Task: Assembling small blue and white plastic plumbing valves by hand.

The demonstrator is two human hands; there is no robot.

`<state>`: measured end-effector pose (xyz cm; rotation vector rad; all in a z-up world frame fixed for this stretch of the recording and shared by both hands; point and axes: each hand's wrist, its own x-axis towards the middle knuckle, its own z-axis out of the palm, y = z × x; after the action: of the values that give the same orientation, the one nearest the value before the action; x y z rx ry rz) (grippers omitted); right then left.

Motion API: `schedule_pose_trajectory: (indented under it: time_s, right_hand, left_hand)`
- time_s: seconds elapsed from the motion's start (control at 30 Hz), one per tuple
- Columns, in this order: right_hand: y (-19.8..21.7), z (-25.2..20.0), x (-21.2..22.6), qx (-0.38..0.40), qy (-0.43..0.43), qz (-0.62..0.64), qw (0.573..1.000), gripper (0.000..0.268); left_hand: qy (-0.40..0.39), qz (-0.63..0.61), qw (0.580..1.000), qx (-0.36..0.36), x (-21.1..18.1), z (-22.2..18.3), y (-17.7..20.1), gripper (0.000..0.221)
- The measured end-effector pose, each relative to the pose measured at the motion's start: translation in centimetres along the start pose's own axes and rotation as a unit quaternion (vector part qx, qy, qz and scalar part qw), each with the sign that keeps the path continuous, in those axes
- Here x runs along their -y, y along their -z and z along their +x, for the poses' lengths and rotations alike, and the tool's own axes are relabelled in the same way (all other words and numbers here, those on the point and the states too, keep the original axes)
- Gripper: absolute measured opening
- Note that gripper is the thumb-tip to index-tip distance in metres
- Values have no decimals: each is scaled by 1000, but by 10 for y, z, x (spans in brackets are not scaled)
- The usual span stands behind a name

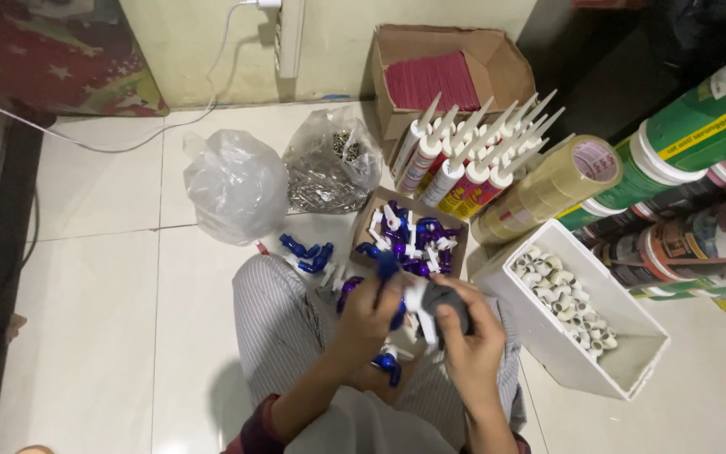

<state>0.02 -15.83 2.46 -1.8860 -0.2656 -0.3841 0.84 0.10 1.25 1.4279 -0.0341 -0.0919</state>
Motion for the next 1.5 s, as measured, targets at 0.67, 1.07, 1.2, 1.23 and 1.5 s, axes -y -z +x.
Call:
schedule_pose_trajectory:
  time_s: [0.67,1.07,1.2,1.23,1.5]
  right_hand:
    - [3,11,-48,-42,107,-46,992,22]
    - [17,15,-5,6,172,-99,980,16]
    - [7,28,2,86,267,-80,956,18]
    - [8,29,2,82,262,-84,958,18]
    - [-8,36,20,96,254,-97,958,22]
  left_hand:
    - [115,-159,979,-47,-3,-7,3,31]
    - [108,-46,991,-63,3,-4,9,35]
    - [97,41,990,-90,6,9,11,38]
    - [100,42,991,-83,2,6,10,38]
    - [-50,101,989,-96,-5,-5,4,59]
